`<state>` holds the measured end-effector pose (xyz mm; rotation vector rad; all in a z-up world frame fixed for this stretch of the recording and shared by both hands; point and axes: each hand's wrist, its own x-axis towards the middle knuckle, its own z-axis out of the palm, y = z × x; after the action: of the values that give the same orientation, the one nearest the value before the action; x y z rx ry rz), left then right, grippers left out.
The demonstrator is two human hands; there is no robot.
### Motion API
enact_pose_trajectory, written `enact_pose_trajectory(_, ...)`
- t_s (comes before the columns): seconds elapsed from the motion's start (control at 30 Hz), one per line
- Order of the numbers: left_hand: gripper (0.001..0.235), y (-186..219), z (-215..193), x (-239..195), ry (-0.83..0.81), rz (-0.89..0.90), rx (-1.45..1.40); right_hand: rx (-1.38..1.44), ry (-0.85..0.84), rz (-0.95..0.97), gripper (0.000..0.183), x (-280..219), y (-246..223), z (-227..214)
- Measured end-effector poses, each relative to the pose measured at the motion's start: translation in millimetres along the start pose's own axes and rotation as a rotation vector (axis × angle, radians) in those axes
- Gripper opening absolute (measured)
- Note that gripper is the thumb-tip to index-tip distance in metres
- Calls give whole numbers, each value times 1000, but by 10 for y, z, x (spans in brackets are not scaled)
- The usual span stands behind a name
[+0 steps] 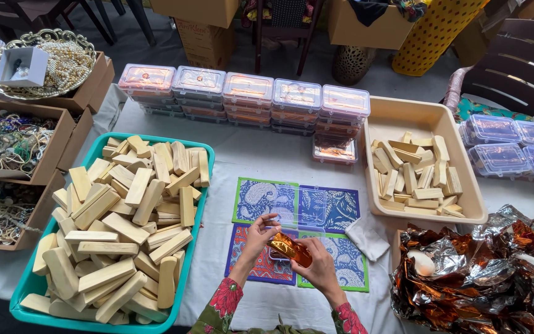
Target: The person wipes a small plastic container with a white cloth, places a stack of copper-colored sheets inside, and closes the lid. They then wipe a wooden block with the cloth and wrap it in a sheet of copper foil, folding the edges to secure it.
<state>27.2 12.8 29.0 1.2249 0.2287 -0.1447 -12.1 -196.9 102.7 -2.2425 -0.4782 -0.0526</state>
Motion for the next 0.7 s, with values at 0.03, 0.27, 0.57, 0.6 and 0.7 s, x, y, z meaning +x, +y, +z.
enact_pose_trajectory(0.03, 52, 10, 5, 12, -1, -1, 0, -1, 0, 1, 53, 10, 10, 8)
enact_pose_trajectory(0.27, 40, 354, 67, -237, -64, 151, 634, -90, -49, -92, 48, 19, 45, -31)
enact_pose_trajectory(0.57, 64, 342, 101, -461, -270, 892, 1267, -71, -109, -68, 46, 61, 163, -117)
enact_pose_trajectory(0.6, 65, 210, 78, -433, -309, 967, 1369, -69, -136, -59, 46, 60, 164, -120)
enact_pose_trajectory(0.7, 61, -30, -11, -395, -314, 952, 1443, -47, -170, -68, 43, 70, 153, -128)
